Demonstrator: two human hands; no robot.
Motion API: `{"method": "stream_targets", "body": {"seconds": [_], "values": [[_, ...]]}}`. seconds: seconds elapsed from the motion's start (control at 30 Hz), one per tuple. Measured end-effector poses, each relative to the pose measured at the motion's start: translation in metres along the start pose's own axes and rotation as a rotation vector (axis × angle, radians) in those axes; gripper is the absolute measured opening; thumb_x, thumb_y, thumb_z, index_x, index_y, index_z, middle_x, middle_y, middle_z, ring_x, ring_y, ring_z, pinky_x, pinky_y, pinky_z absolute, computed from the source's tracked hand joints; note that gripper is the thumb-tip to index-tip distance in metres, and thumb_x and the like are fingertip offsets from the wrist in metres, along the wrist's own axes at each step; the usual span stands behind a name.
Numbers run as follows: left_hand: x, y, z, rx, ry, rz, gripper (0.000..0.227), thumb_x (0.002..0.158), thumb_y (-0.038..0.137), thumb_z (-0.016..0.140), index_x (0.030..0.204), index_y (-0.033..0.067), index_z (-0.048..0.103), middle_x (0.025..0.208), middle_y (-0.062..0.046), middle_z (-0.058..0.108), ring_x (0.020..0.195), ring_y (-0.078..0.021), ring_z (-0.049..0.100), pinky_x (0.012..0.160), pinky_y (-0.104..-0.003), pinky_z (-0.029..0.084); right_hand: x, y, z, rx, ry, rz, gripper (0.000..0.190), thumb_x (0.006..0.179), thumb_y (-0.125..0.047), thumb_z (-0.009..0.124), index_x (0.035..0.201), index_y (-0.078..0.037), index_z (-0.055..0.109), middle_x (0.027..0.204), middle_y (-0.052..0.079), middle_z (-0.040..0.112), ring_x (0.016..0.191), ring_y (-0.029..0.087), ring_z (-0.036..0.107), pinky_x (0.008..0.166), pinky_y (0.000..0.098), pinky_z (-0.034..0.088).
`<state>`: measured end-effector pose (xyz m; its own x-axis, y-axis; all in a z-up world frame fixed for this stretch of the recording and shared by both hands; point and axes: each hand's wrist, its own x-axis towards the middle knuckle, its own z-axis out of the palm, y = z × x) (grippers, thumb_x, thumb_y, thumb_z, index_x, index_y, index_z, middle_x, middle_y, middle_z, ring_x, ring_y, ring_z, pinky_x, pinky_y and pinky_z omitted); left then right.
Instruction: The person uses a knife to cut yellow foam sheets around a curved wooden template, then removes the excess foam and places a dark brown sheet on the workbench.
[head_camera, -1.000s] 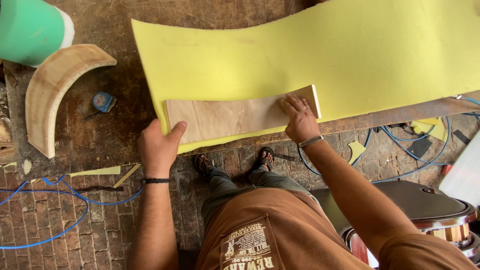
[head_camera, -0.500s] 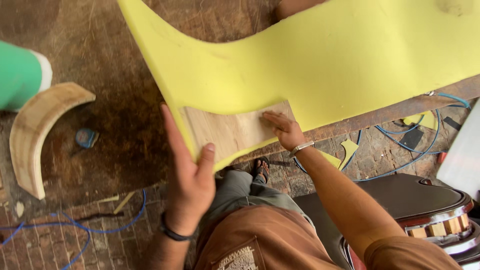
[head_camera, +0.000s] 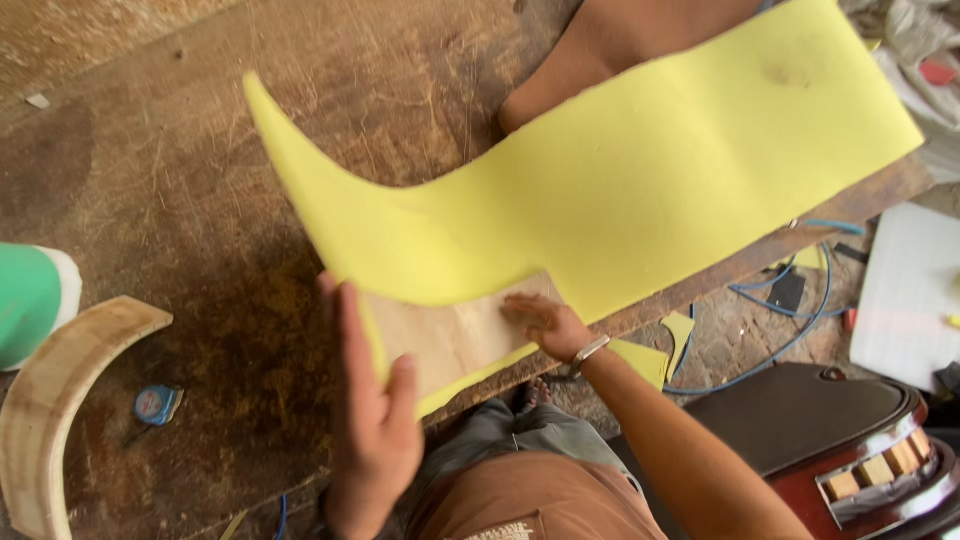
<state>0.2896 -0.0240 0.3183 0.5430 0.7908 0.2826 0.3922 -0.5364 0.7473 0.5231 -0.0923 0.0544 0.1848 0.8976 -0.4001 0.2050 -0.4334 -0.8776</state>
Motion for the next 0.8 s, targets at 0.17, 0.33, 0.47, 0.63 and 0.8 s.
{"method": "stream_targets", "body": {"seconds": [0.17,0.33,0.47,0.63,0.8], "values": [[-0.036,-0.073,-0.041,-0.270,0.087,-0.494,0.077,0.088,-0.009,0.046,0.160,0.0118,0.026,0.175,-0.013,0.005,0.160,-0.0290,0.011,0.124,-0.043,0.021,-0.015,0.021,-0.024,-0.033,0.394,-0.049,0.039,0.091,-0.014,0.070,0.130,-0.018,0.069,0.140,0.003,0.067,0.127,0.023,0.064,0.098,0.0405,0.060],[-0.085,-0.162,-0.053,-0.169,0.258,-0.515,0.065,0.082,-0.018,0.049,0.140,0.0114,0.058,0.170,-0.015,0.033,0.159,-0.0290,0.027,0.122,-0.045,0.027,-0.032,0.090,-0.135,0.317,1.261,0.229,0.062,0.083,-0.003,0.085,0.133,-0.002,0.047,0.122,0.020,0.057,0.110,0.036,0.060,0.091,0.0419,0.057],[-0.102,-0.177,-0.046,0.277,0.336,-0.564,0.053,0.089,-0.015,0.057,0.139,0.0036,0.061,0.160,-0.020,0.047,0.149,-0.0318,0.042,0.119,-0.042,0.041,-0.032,0.107,-0.212,0.954,0.921,0.329,0.043,0.099,-0.015,0.072,0.135,-0.005,0.052,0.120,0.014,0.065,0.103,0.029,0.070,0.082,0.0403,0.061],[-0.034,-0.116,0.064,0.444,0.407,-0.490,0.046,0.096,0.003,0.069,0.141,0.0039,0.061,0.141,-0.018,0.065,0.130,-0.0291,0.063,0.104,-0.043,0.055,-0.012,0.072,-0.224,0.584,0.764,-0.086,0.042,0.092,-0.010,0.069,0.130,-0.009,0.051,0.111,0.011,0.068,0.093,0.021,0.069,0.075,0.0350,0.060],[0.076,-0.018,0.270,0.213,-0.203,-0.005,0.066,0.087,0.031,0.078,0.143,0.0071,0.052,0.149,-0.020,0.056,0.138,-0.0291,0.054,0.113,-0.043,0.047,0.012,0.017,-0.211,-0.283,0.468,-0.121,0.019,0.094,-0.021,0.074,0.096,-0.003,0.070,0.098,0.013,0.072,0.080,0.026,0.070,0.072,0.0383,0.060]]}}
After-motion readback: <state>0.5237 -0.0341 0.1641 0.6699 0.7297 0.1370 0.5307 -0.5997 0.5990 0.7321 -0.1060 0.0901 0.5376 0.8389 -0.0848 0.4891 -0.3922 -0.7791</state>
